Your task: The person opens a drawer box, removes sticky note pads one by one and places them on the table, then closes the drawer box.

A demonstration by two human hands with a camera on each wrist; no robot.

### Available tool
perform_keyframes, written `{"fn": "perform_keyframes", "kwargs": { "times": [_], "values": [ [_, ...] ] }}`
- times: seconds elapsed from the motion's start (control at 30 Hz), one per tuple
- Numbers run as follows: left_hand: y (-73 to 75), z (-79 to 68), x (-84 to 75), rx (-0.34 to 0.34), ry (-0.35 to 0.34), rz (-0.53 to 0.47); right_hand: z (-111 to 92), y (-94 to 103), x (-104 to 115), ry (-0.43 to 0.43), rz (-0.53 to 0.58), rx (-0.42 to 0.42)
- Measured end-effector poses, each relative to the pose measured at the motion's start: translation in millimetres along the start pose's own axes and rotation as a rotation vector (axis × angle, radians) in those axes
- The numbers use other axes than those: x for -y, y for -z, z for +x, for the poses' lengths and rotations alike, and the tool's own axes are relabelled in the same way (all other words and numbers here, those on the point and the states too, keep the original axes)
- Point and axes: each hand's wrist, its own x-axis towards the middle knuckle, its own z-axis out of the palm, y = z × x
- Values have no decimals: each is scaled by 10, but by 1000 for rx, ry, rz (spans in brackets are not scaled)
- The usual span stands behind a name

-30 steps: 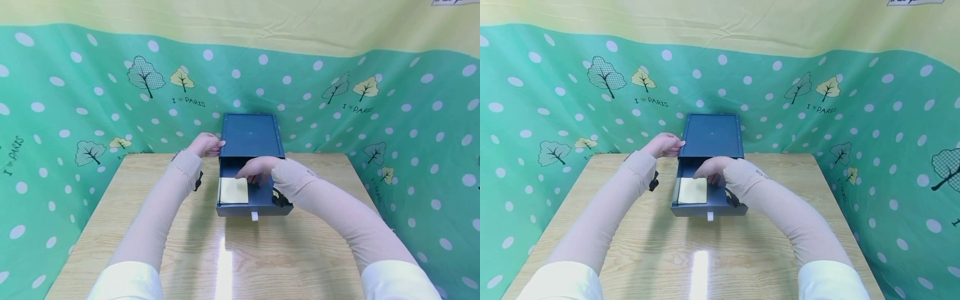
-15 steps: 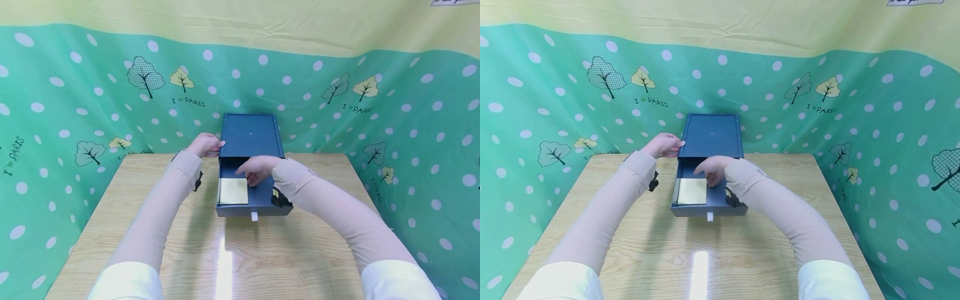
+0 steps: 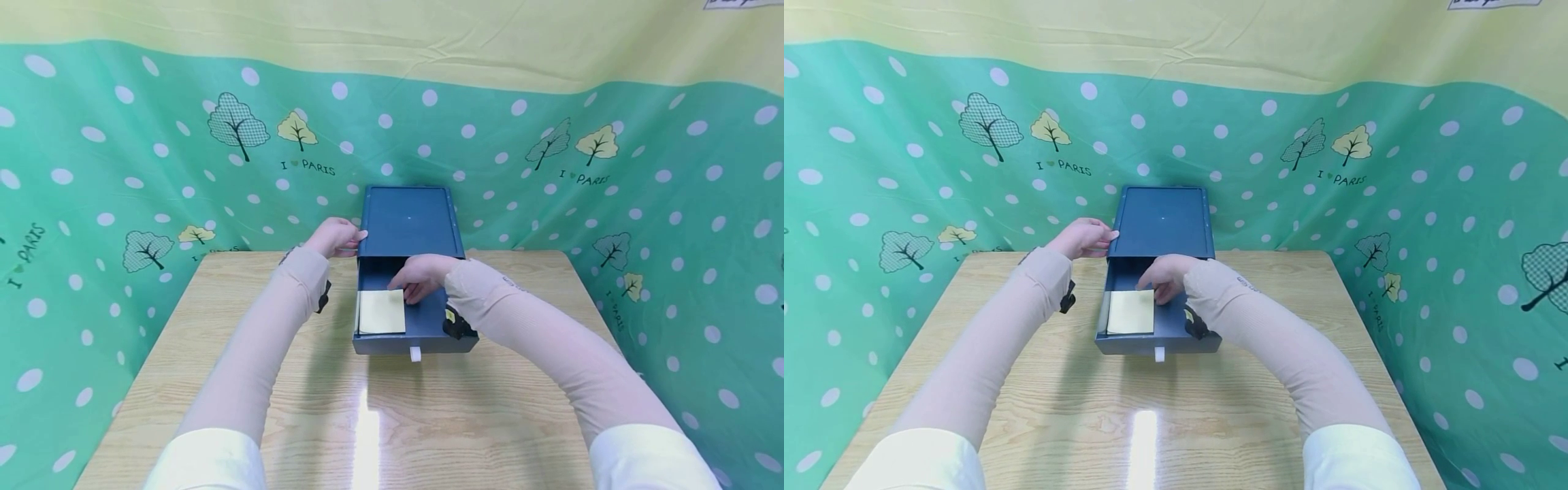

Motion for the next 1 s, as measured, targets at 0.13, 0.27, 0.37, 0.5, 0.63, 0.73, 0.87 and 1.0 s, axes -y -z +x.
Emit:
{"fn": "perform_keyframes", "kwargs": {
  "times": [0.13,0.27,0.37,0.5,0.63,0.73,0.87,1.0],
  "values": [
    [1,13,9,5,-3,-2,-12,0,6,7,-34,-4],
    [-3,26,21,13,-7,-19,10,-1,-8,29,-65,-1],
    [-5,26,24,14,-10,-24,35,-2,-25,56,-109,2],
    [-3,21,26,13,-13,-25,46,0,-22,69,-156,25],
    [-2,14,27,9,-14,-34,48,-2,-3,47,-177,69],
    [0,10,27,9,-14,-32,48,-5,6,27,-186,97],
    [3,18,29,9,-14,-20,47,-7,6,17,-214,128],
    [4,29,30,8,-16,-17,49,-5,-8,27,-229,160]
  ]
}}
